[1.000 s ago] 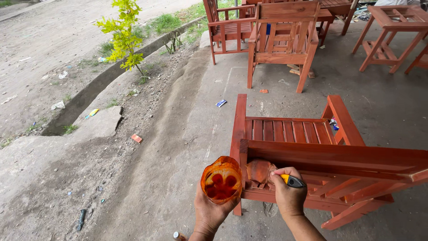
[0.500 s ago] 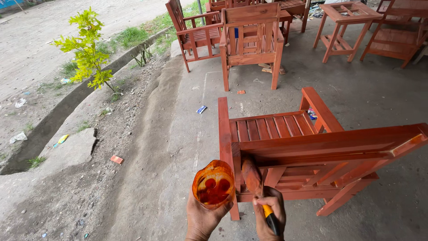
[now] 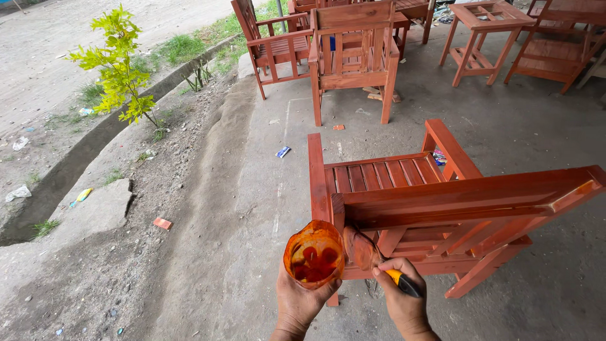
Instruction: The person applies reddish-brown paint to a wooden chair using a brush. They repeatedly dip the brush into a small container and coat the chair's frame and slats.
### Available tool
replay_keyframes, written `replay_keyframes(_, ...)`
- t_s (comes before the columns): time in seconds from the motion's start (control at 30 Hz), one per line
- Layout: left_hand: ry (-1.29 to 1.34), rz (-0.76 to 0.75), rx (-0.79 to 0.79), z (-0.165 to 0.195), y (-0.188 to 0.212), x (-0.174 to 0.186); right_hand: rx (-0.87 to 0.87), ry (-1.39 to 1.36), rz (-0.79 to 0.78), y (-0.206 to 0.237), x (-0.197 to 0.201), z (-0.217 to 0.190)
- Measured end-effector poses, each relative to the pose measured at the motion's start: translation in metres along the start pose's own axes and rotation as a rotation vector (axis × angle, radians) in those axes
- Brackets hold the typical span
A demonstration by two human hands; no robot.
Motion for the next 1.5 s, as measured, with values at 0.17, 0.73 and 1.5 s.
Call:
replay_keyframes(0.17,0.059,-0.032,0.027,-0.004,-0.004,0.000,0.018,0.175,0.020,-0.029,0.020,-0.038)
replay_keyframes(0.73,-0.112,-0.046,-0.001,0.012,-0.012,-0.032,0.562,0.435,0.163,-0.062,0.102,-0.114)
replay_keyframes(1.5,-0.091,-0.058,0.042,0.018,-0.016,-0.028,0.344,0.174,-0.007,-0.039,0.023,-0.059)
Point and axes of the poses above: each hand's wrist, its own y-axis away from the middle knuckle, its own x-axis out of the back of the hand, z = x × y, the point moved 8 cm from there along -y, towards the middle knuckle, and after that the axes turned 11 degrees about x, right-handed, at the moved point
